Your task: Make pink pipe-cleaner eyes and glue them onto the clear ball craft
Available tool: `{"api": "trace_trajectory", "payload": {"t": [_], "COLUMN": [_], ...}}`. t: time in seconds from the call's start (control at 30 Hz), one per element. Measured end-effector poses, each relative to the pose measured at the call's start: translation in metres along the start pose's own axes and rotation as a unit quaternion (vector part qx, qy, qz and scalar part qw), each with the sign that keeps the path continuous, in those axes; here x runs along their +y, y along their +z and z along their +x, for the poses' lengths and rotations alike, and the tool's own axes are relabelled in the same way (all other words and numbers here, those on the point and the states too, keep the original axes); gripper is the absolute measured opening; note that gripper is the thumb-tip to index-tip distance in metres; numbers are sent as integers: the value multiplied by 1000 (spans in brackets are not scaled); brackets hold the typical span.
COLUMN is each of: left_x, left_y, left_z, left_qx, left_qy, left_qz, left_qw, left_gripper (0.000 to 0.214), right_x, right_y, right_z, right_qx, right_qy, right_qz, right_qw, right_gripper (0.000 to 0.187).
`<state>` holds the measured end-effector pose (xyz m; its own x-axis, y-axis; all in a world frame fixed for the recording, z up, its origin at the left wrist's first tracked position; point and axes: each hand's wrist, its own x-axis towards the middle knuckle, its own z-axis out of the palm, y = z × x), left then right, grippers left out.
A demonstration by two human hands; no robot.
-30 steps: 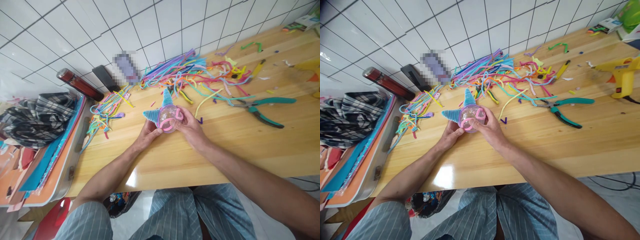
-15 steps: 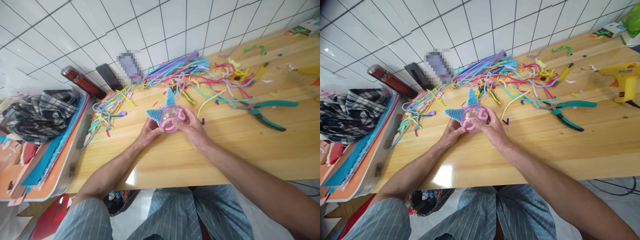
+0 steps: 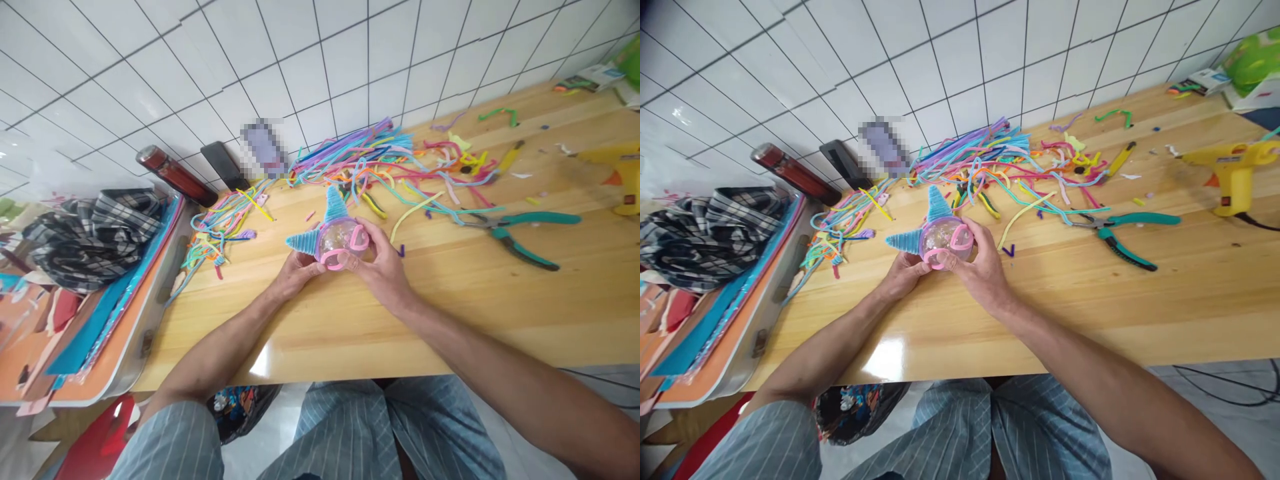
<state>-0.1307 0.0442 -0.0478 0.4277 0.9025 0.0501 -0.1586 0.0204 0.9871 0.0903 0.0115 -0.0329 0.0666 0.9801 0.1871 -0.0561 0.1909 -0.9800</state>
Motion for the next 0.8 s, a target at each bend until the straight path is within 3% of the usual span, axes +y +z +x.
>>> {"api": "trace_trajectory", "payload": {"t": [0.2, 0.8], "left_x": [2, 16], "left_y": [1, 12], "left_z": [-2, 1], "left_qx": [7, -30], "left_qy": [-12, 23], "left_qz": [-8, 15], "left_qw": [1000, 999], "left_gripper": [49, 52], "right_x": [-2, 2], "right_y": [1, -1], "right_z": [-1, 0], "right_qx": [5, 11], "right_qy": [-32, -63], "right_qz": [-11, -37], "right_qw": [999, 997], "right_gripper": [93, 87]}}
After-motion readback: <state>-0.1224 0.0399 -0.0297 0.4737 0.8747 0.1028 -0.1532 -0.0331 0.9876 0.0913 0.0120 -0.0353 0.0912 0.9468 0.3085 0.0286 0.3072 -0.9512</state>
